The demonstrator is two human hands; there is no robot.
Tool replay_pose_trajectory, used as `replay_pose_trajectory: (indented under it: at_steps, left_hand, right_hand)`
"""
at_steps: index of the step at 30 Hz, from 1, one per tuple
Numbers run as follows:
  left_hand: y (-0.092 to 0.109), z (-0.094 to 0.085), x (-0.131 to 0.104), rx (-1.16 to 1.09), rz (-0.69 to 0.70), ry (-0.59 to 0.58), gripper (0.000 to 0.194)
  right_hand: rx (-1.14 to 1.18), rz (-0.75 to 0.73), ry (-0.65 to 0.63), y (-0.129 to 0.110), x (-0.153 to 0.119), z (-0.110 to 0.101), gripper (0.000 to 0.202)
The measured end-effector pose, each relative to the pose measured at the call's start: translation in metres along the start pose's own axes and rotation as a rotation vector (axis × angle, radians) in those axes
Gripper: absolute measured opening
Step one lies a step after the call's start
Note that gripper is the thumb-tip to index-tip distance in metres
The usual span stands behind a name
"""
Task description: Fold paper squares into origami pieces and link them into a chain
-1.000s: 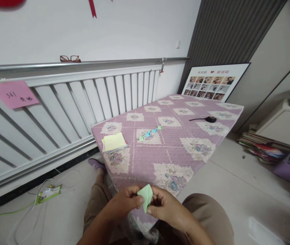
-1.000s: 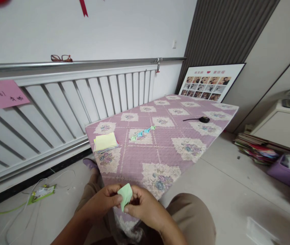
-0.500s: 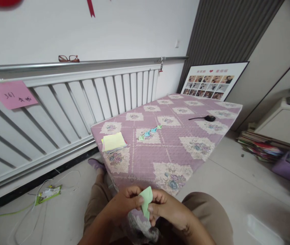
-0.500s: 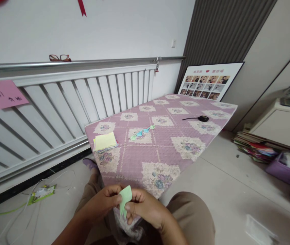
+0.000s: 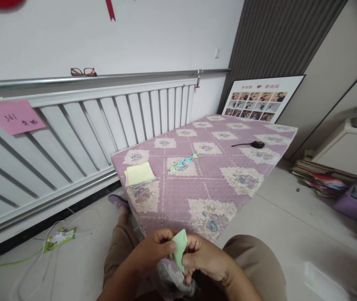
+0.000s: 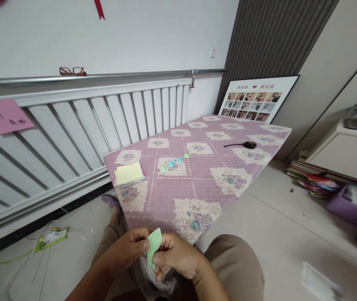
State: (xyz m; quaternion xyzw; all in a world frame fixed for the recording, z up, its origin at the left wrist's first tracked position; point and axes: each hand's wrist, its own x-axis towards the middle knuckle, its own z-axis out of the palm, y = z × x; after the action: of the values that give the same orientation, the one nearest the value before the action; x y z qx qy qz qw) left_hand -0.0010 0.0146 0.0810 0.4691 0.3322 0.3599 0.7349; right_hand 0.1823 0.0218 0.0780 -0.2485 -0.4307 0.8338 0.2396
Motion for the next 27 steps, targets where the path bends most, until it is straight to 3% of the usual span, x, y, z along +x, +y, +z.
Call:
replay_pose_trajectory:
  at_steps: [7,14,19,23,27]
  left_hand:
    - [-0.001,-0.001,-0.002,-0.031,-0.001,0.018,0.035]
    - [0.018,0.008,-0.005,0.004,0.008,-0.182,0.039]
    - [0.028,0.012,-0.005,0.045,0.014,-0.255,0.036]
    - [0.023,0.008,-0.004,0.112,0.017,-0.219,0.031]
    - [0.014,0.001,0.0,0.282,-0.007,-0.032,0.024]
  right_hand:
    - [-0.037,-0.035,-0.001,-0.008,0.0,0.004,0.046]
    - [-0.111,-0.026,0.089,-0.008,-0.003,0.001,0.046]
    - [-0.174,-0.017,0.103,-0.011,-0.003,0.003,0.046]
    - [-0.263,-0.007,0.127,-0.019,-0.004,0.008,0.043]
    - [-0.385,-0.053,0.238,-0.022,-0.002,0.007,0.035]
